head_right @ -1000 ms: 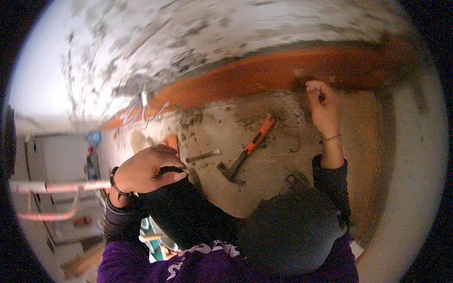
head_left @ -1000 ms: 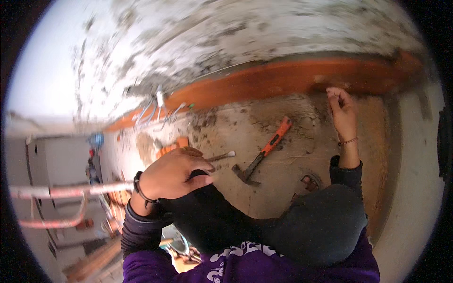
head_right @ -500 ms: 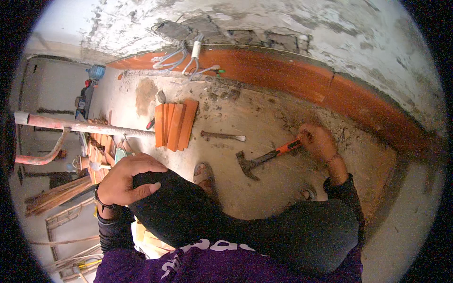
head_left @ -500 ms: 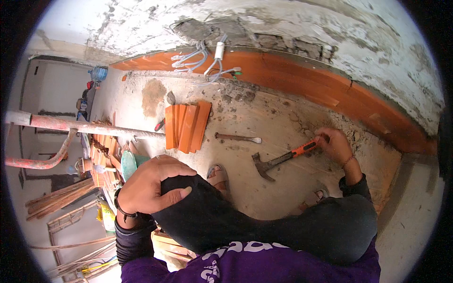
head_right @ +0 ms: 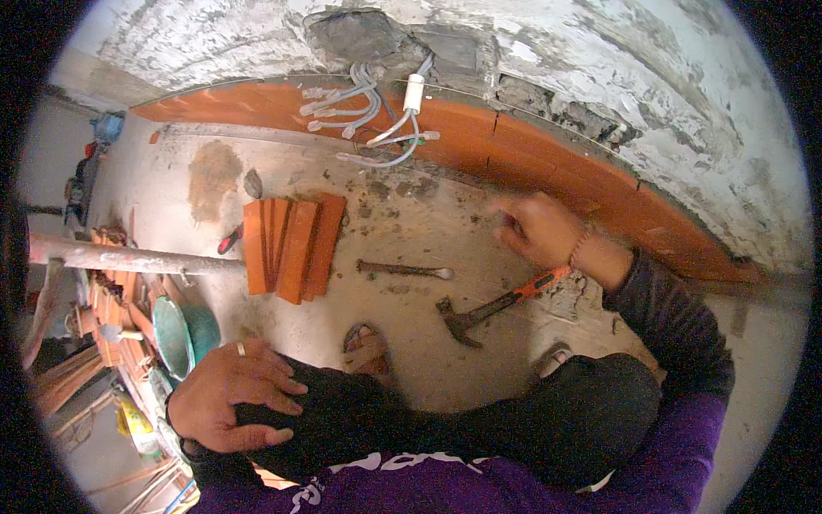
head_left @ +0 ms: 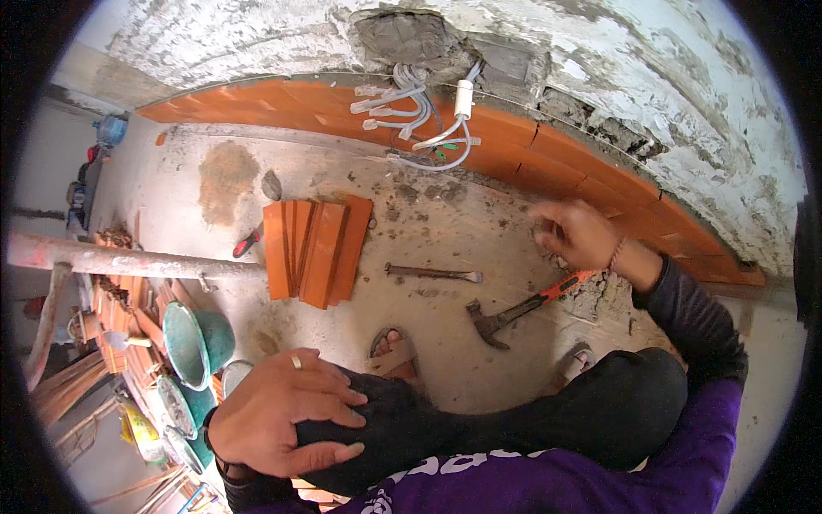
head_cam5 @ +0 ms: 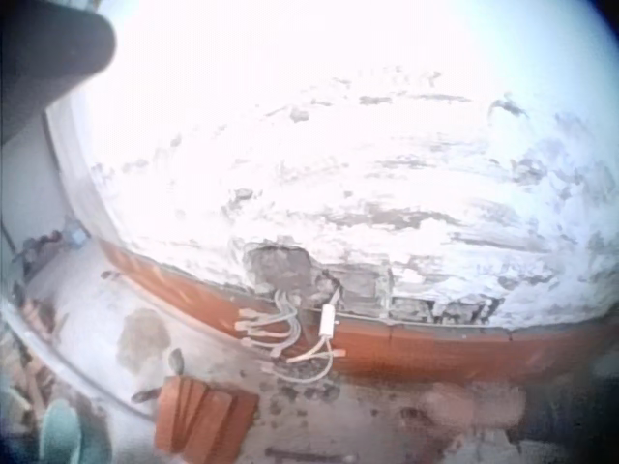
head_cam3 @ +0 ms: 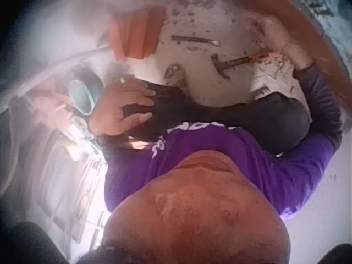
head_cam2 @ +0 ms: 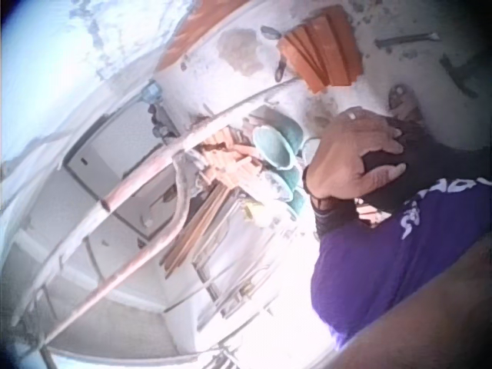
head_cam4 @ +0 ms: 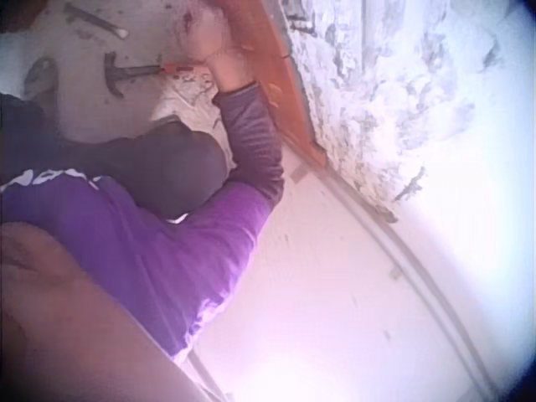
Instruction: The person uses a hammer and chisel to chip away at a wall to create a groove for electrical wiring. They then place a conduit pipe into the groove and secure it with a zip tie.
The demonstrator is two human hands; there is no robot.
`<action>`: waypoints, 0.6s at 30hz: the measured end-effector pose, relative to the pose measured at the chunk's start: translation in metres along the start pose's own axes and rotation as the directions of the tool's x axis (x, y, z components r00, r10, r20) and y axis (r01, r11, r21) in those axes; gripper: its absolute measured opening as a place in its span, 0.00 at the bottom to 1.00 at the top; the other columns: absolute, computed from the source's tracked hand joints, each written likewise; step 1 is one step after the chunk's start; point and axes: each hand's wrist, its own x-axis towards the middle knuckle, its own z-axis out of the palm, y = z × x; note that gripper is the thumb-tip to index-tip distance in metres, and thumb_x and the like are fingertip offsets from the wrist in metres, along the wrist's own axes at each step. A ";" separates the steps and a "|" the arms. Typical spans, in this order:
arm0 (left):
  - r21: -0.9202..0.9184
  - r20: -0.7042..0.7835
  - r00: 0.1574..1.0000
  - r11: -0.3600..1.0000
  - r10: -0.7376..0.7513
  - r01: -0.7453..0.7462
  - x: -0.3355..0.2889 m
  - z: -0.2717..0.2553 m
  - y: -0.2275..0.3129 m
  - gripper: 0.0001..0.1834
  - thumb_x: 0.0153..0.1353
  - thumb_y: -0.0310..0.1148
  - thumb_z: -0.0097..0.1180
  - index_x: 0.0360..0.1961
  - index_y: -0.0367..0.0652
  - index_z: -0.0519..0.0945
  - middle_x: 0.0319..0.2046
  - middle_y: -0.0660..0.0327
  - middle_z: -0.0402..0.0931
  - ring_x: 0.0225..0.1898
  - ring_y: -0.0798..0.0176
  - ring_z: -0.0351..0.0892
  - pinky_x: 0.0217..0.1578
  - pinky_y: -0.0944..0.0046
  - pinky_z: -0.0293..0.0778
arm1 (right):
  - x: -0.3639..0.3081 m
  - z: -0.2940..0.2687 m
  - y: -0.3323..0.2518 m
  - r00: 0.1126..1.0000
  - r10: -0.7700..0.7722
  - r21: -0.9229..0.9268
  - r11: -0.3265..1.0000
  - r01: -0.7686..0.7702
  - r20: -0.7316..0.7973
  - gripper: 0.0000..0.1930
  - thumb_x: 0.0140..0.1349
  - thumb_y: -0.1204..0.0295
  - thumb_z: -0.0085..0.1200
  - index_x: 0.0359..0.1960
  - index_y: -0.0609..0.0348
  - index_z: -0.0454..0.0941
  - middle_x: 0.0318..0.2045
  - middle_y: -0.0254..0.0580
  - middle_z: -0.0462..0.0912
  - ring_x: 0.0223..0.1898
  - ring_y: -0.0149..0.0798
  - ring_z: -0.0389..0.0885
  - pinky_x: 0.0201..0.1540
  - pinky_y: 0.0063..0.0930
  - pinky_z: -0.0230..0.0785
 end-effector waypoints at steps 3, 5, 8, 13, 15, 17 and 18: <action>-0.029 -0.041 0.999 1.000 -0.006 0.005 -0.025 -0.004 0.000 0.13 0.44 0.39 0.66 0.31 0.44 0.83 0.35 0.59 0.81 0.39 0.56 0.78 0.42 0.60 0.70 | 0.051 -0.011 -0.032 0.977 -0.171 -0.011 0.985 0.172 -0.128 0.09 0.56 0.69 0.53 0.38 0.57 0.76 0.30 0.52 0.79 0.34 0.56 0.78 0.39 0.46 0.70; -0.010 -0.032 0.999 0.999 0.037 -0.038 -0.031 -0.004 -0.021 0.15 0.43 0.43 0.66 0.31 0.47 0.83 0.35 0.61 0.81 0.40 0.57 0.78 0.45 0.56 0.68 | 0.071 -0.010 -0.047 0.989 -0.130 -0.008 0.992 0.129 -0.066 0.09 0.56 0.70 0.53 0.37 0.58 0.75 0.29 0.52 0.79 0.34 0.57 0.78 0.39 0.46 0.70; -0.032 -0.002 0.997 0.997 0.074 -0.075 -0.029 -0.009 -0.047 0.18 0.40 0.49 0.66 0.31 0.51 0.84 0.36 0.62 0.81 0.40 0.57 0.78 0.51 0.50 0.64 | 0.085 0.015 -0.019 0.982 -0.090 -0.091 0.990 0.106 0.166 0.08 0.57 0.71 0.54 0.37 0.60 0.76 0.30 0.49 0.79 0.30 0.50 0.79 0.34 0.39 0.70; -0.115 0.086 0.993 0.991 0.085 -0.074 -0.026 -0.020 -0.062 0.20 0.41 0.54 0.66 0.32 0.55 0.84 0.37 0.66 0.81 0.43 0.58 0.76 0.56 0.51 0.58 | 0.071 0.094 0.029 0.890 0.178 -0.297 0.953 -0.051 0.420 0.09 0.55 0.70 0.53 0.35 0.61 0.75 0.31 0.51 0.79 0.35 0.53 0.78 0.39 0.42 0.69; -0.132 0.105 0.990 0.988 0.095 -0.081 -0.023 -0.022 -0.069 0.22 0.41 0.56 0.66 0.33 0.55 0.84 0.37 0.66 0.81 0.43 0.58 0.76 0.56 0.51 0.57 | 0.055 0.117 0.039 0.861 0.226 -0.305 0.948 -0.088 0.456 0.09 0.54 0.69 0.53 0.33 0.61 0.75 0.31 0.51 0.78 0.36 0.54 0.77 0.40 0.43 0.69; -0.199 0.076 0.994 0.978 0.077 -0.061 -0.016 -0.026 -0.071 0.19 0.42 0.54 0.66 0.31 0.54 0.84 0.35 0.66 0.81 0.41 0.58 0.77 0.53 0.52 0.61 | 0.038 0.132 0.050 0.886 0.135 -0.260 0.965 -0.016 0.444 0.08 0.53 0.70 0.53 0.30 0.62 0.74 0.30 0.52 0.78 0.37 0.55 0.77 0.41 0.44 0.68; -0.231 0.045 0.998 0.972 0.045 -0.033 -0.018 -0.026 -0.067 0.18 0.43 0.52 0.67 0.29 0.53 0.83 0.34 0.66 0.81 0.40 0.59 0.77 0.52 0.52 0.63 | 0.042 0.134 0.049 0.851 0.121 -0.278 0.960 0.031 0.512 0.09 0.52 0.69 0.54 0.30 0.62 0.75 0.30 0.52 0.78 0.36 0.55 0.77 0.41 0.44 0.68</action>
